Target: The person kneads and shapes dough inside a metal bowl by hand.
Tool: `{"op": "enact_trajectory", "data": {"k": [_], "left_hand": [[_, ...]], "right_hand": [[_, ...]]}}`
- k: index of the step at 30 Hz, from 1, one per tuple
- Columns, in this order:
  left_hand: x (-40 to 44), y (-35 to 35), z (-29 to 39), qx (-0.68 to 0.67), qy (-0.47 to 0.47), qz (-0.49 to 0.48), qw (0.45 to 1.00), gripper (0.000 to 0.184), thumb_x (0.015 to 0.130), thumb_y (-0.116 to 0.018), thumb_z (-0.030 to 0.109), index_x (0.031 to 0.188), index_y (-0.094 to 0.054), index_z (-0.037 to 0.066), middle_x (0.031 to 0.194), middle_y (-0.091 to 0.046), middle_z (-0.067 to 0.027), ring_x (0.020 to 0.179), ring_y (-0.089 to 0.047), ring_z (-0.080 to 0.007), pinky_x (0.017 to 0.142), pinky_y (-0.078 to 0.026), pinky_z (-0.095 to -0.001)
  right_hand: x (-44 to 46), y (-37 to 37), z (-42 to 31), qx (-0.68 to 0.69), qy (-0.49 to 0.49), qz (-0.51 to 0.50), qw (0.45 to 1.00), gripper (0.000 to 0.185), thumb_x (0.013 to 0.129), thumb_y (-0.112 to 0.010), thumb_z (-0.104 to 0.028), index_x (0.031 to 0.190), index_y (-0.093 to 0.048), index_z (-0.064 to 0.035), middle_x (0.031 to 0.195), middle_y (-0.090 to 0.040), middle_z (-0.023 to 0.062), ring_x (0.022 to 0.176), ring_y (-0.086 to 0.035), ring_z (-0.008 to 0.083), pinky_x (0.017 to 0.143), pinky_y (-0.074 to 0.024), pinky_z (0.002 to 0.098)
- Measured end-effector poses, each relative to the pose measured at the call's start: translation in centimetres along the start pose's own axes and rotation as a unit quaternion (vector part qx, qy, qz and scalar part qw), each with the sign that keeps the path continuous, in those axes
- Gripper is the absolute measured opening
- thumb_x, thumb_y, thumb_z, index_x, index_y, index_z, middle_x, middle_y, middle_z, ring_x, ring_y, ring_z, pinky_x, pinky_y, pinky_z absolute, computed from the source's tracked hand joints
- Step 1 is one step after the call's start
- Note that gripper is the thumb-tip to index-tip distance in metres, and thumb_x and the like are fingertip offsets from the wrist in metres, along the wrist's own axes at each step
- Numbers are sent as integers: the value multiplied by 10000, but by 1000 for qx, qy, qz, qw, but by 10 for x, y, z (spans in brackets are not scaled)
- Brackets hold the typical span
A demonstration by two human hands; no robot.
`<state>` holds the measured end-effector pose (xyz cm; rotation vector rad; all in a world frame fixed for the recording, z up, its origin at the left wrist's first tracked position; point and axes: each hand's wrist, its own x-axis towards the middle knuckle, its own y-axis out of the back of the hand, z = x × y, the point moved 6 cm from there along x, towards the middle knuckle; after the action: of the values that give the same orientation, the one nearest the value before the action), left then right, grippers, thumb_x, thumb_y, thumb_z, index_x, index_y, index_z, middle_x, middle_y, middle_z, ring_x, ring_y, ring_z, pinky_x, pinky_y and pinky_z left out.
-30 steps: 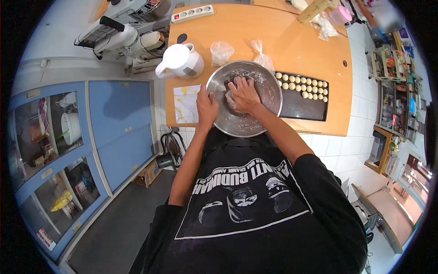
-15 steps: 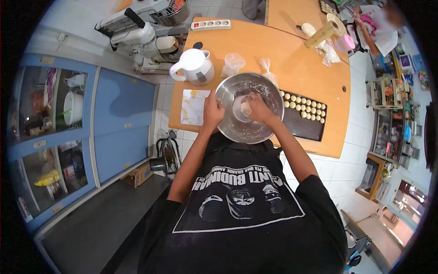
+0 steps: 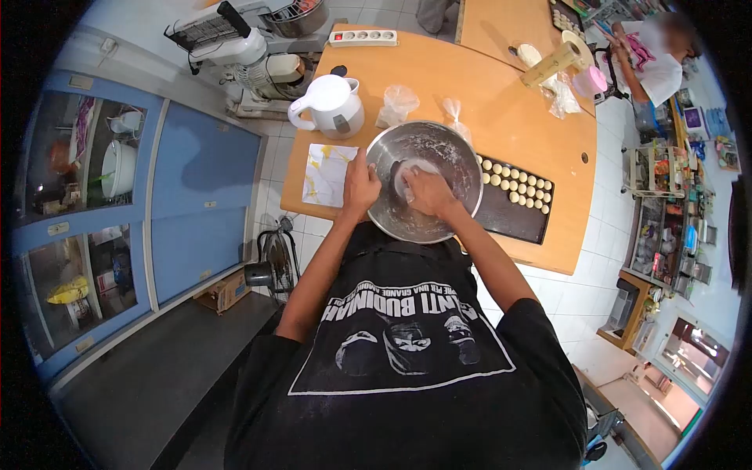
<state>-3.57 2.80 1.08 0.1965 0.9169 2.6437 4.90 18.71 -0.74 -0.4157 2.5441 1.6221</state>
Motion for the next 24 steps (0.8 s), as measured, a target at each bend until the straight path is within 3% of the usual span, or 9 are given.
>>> {"op": "enact_trajectory", "data": {"k": [1,3,6,11,19,24], "left_hand": [[0,0,1,-2,4,0,1000,486,905,-603,-26,1369,-460,-44,1058,-624,-329,1024,-589,-506,861,-463,-569],[-1,0,7,-13,-19,8,1000,487,899,-600,-30,1367,-466,-44,1055,-624,-328,1019,-589,-506,860,-464,-569],[2,0,11,-21,-49,23,998,494,888,-596,-38,1367,-476,-44,1052,-625,-325,1011,-589,-505,858,-466,-567],[1,-1,10,-10,-70,28,997,513,880,-597,-46,1379,-477,-46,1059,-626,-322,1004,-593,-499,861,-471,-559],[1,-1,12,0,-58,39,998,489,888,-608,-38,1366,-500,-53,1088,-622,-321,1029,-587,-488,886,-476,-543],[8,-4,10,8,-6,-21,1000,482,901,-603,-31,1371,-498,-56,1096,-621,-320,1038,-584,-489,897,-474,-540]], "right_hand": [[2,-2,-4,0,1,-1,1000,380,896,-619,-240,1226,-541,-69,1138,-613,223,1102,-628,433,878,-521,534],[1,11,-15,-52,22,146,988,443,893,-617,-237,1292,-522,-69,1250,-559,230,1203,-567,432,952,-464,597],[9,8,-17,-57,6,94,994,485,893,-621,-241,1331,-516,-61,1325,-513,220,1268,-509,408,982,-417,621],[4,7,-17,-82,5,109,991,469,916,-611,-251,1335,-513,-63,1326,-522,206,1243,-513,390,963,-433,574],[1,-1,-27,-81,-7,138,987,469,955,-597,-286,1357,-504,-64,1367,-508,236,1250,-506,395,981,-424,582],[-3,-4,-27,-83,-15,113,990,532,957,-597,-341,1402,-514,-62,1382,-497,227,1265,-489,387,995,-414,596]]}}
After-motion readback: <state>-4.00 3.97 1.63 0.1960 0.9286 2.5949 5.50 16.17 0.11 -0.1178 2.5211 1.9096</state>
